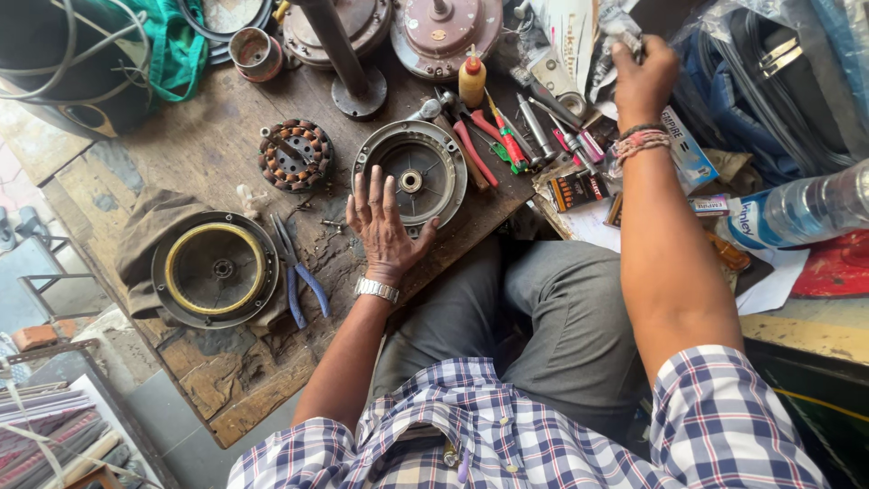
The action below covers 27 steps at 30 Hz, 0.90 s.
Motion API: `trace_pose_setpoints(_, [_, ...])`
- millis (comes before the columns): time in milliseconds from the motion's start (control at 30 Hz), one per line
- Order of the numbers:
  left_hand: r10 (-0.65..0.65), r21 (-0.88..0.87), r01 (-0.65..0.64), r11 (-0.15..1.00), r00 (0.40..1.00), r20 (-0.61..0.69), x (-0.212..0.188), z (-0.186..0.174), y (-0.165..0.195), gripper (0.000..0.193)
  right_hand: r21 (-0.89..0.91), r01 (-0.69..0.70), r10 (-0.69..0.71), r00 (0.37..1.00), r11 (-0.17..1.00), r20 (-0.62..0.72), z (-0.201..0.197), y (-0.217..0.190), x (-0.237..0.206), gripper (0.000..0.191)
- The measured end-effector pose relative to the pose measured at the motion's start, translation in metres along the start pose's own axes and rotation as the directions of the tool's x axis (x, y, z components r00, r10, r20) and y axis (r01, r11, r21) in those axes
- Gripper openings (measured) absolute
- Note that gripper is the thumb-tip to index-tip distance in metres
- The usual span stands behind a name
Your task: The person disassembles a circular electrical component, removes the rotor, applies lubricant to the stator housing, and uses a screwdriver to adjust internal parts. They then reassemble the component by placing the rotor back into the housing.
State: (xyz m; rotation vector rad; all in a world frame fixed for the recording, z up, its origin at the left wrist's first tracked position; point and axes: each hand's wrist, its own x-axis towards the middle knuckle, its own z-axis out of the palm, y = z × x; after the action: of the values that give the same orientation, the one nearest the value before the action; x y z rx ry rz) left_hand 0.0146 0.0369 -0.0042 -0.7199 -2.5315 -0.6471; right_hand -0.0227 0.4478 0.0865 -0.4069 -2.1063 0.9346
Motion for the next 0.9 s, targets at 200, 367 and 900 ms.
trace_pose_setpoints(200, [0.011,-0.017,-0.012,1.0,1.0,-0.01,-0.001,-0.001,-0.001,0.092,0.133,-0.045,0.047,0.999,0.99,-0.011,-0.005,0.001,-0.005,0.015])
trace_pose_setpoints(367, [-0.009,-0.001,0.009,1.0,1.0,0.024,-0.001,-0.002,-0.002,0.091,-0.049,-0.158,0.162,0.984,0.986,0.078,0.001,-0.009,-0.005,0.023])
trace_pose_setpoints(900, [0.023,-0.02,-0.022,1.0,0.999,0.027,-0.005,0.0,0.003,0.091,-0.35,-0.221,0.387,0.755,0.91,0.53,-0.127,0.025,-0.038,0.019])
